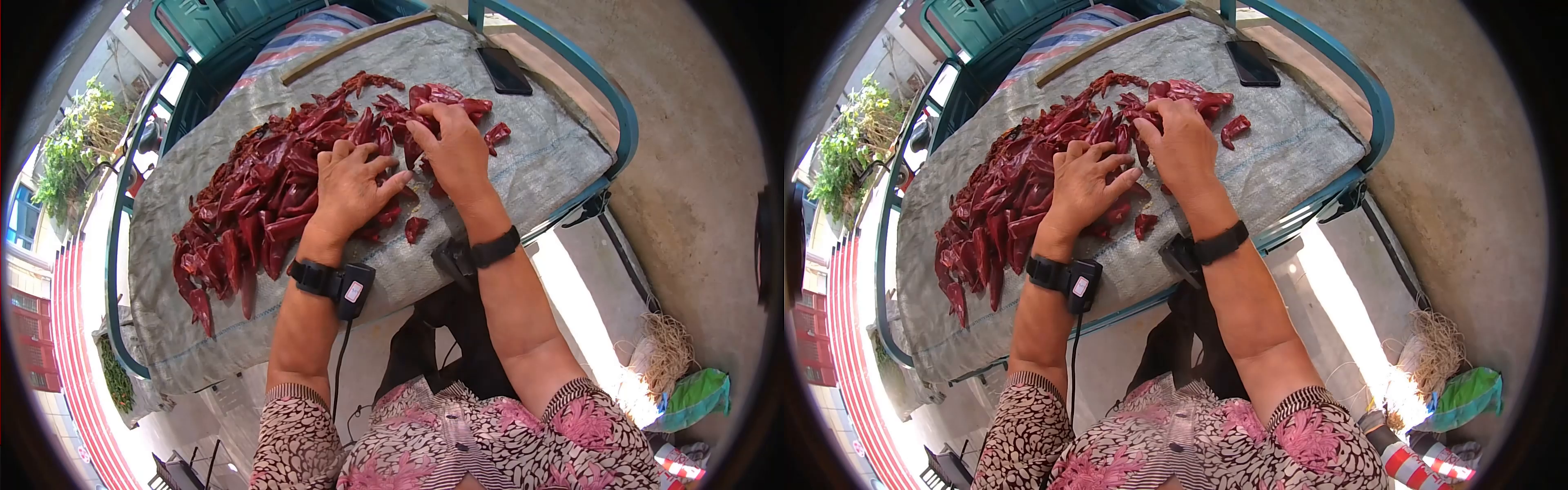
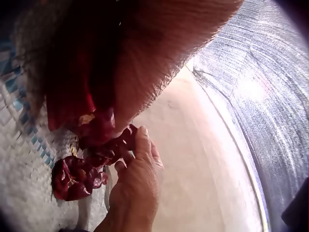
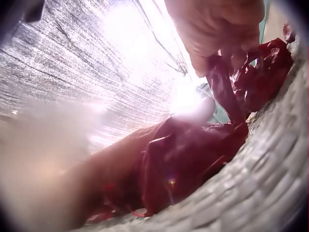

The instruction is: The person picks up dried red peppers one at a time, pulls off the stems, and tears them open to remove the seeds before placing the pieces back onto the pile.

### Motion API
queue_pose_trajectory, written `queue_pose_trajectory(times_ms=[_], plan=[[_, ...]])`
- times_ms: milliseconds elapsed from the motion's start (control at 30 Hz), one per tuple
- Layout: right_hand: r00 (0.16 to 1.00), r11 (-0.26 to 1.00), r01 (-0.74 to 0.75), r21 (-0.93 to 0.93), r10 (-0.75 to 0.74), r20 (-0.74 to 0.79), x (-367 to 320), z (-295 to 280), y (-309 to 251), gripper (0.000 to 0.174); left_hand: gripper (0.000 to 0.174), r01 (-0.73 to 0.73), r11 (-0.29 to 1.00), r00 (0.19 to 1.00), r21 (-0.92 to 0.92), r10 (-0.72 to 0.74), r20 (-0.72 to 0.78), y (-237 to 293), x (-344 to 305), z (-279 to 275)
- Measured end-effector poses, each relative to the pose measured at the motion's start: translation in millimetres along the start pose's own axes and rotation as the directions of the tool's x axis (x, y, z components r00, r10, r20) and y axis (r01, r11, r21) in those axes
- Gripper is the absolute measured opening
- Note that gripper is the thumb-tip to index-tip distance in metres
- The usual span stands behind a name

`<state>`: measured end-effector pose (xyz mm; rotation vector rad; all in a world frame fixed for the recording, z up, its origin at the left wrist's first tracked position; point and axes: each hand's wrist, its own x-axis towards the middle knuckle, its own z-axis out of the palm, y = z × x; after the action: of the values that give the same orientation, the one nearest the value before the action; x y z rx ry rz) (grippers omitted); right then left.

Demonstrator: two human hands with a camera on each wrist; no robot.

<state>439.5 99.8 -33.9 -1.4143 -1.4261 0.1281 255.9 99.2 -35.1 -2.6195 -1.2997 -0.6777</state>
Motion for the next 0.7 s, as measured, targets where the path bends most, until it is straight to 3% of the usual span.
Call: queue_pose_trajectory(times_ms=[67,167,367,467,567,667,700], plan=[[0.987,0.993,0.074,-0.090,-0.086,-0.135,0.0,2.1,3.9,0.023,0.038,-0.011,1.000,0.999,0.029,0.012,-0.050,-2.7,-1.1,8.5],[0.981,0.990,0.051,-0.129,-0.073,-0.178,2.6,0.4,3.3,0.023,0.036,0.047,0.998,0.995,-0.030,-0.049,-0.083,-1.5,-0.5,11.7],[0.946,0.946,0.310,-0.096,-0.317,-0.074,2.4,0.4,-3.4,0.026,0.019,0.059,0.980,0.964,-0.189,-0.105,-0.244,-8.2,3.8,11.5],[0.914,0.912,0.406,-0.060,-0.406,0.018,-2.3,-2.5,-16.5,0.032,0.008,-0.010,0.968,0.922,-0.249,-0.088,-0.376,-4.2,6.9,4.3],[0.885,0.898,0.440,0.016,-0.436,0.165,-5.1,2.8,-9.6,0.032,0.006,-0.087,0.939,0.908,-0.333,-0.062,-0.413,3.3,7.5,-4.7],[0.922,0.940,0.340,-0.034,-0.326,0.209,-4.5,-2.3,-14.1,0.029,0.007,-0.028,0.871,0.872,-0.490,-0.218,-0.438,4.0,6.4,-3.6],[0.952,0.967,0.255,-0.008,-0.250,0.175,-4.4,-0.7,-13.2,0.028,0.009,0.029,0.910,0.849,-0.413,-0.240,-0.471,1.2,6.8,-0.3]])
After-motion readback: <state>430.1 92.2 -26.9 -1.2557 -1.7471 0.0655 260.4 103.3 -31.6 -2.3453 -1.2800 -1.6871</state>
